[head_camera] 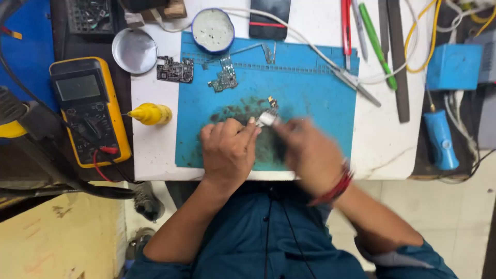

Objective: The person cleans a small circuit board by first scrubbing it with a toothbrush, then applying a yellow liquid from a bottle, and finally using a green-handled tool to scrape or spread the liquid across the board's surface.

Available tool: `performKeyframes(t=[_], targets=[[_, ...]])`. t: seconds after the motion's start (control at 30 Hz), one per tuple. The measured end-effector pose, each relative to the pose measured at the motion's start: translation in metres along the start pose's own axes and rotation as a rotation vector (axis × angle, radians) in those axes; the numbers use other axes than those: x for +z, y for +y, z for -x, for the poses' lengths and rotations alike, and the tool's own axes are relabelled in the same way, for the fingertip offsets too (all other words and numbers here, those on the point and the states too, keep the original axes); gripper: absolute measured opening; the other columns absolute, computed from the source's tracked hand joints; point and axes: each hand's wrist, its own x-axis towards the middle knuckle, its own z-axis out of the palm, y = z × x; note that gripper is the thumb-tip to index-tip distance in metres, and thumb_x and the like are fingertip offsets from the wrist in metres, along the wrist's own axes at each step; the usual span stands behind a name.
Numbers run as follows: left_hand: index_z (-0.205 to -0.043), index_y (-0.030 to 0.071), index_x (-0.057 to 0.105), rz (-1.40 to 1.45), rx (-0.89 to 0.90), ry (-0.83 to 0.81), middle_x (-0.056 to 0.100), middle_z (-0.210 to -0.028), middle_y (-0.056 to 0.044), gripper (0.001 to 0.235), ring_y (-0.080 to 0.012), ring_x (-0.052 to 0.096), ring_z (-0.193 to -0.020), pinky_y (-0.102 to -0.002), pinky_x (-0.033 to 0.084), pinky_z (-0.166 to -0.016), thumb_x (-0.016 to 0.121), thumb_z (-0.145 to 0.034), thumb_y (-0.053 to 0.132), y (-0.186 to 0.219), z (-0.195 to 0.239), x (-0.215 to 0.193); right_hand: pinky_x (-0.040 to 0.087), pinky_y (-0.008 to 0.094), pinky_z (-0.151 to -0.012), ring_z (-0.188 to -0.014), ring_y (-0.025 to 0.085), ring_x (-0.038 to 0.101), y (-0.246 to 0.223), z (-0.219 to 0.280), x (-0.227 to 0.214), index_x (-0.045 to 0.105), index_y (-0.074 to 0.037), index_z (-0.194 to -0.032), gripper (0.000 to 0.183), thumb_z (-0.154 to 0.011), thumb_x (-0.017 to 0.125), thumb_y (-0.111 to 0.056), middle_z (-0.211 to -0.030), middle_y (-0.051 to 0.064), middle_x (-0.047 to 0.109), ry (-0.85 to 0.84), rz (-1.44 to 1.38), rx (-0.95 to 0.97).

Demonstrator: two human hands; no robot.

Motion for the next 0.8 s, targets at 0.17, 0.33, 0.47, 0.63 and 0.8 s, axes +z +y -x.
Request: performKeyframes(t=[0.17,0.33,0.47,0.63,0.8], targets=[[-0.110,0.010,0.079,-0.016,-0.010,0.005,0.056,-0.083,-0.002,0.021,-0.0224,0.056,-0.080,-0.043,0.040,-0.084,0.076,-0.093,0.020,0.001,0.000,-0.001,0.055,0.043,-0.071,-0.086,0.034,0.068,0.004,0.004,0.000,0.070,-0.014,-0.130,0.055,-0.077,0.066,0.000,-0.114,0.011,0.066,-0.017,-0.008,-0.052],[-0.110,0.009,0.079,-0.013,0.003,-0.011,0.056,-0.083,-0.002,0.020,-0.0223,0.057,-0.081,-0.043,0.039,-0.085,0.076,-0.094,0.020,0.001,0.001,-0.003,0.054,0.044,-0.067,-0.079,0.036,0.067,0.011,0.004,0.001,0.072,-0.015,-0.131,0.057,-0.075,0.068,-0.001,-0.113,0.014,0.065,-0.056,-0.041,-0.008],[-0.109,0.010,0.079,-0.011,-0.004,0.010,0.056,-0.083,-0.002,0.017,-0.0224,0.057,-0.081,-0.042,0.039,-0.085,0.076,-0.095,0.019,0.001,-0.003,-0.001,0.055,0.043,-0.071,-0.088,0.035,0.070,0.010,0.000,-0.001,0.070,-0.017,-0.129,0.053,-0.079,0.065,0.000,-0.115,0.010,0.066,0.007,-0.043,-0.072],[-0.111,0.009,0.079,-0.019,0.006,0.008,0.056,-0.083,-0.002,0.021,-0.0220,0.056,-0.080,-0.042,0.039,-0.085,0.076,-0.094,0.020,0.001,-0.001,-0.001,0.055,0.043,-0.069,-0.084,0.036,0.069,0.007,0.002,-0.003,0.072,-0.014,-0.127,0.058,-0.072,0.065,0.001,-0.114,0.013,0.067,-0.063,-0.045,-0.049],[-0.111,0.010,0.079,-0.014,0.000,0.005,0.055,-0.083,-0.003,0.020,-0.0234,0.056,-0.080,-0.042,0.039,-0.084,0.077,-0.094,0.021,0.000,0.001,0.001,0.054,0.042,-0.069,-0.081,0.034,0.069,0.020,0.004,-0.008,0.075,-0.013,-0.121,0.048,-0.077,0.065,0.003,-0.110,0.013,0.069,-0.109,-0.175,-0.046]])
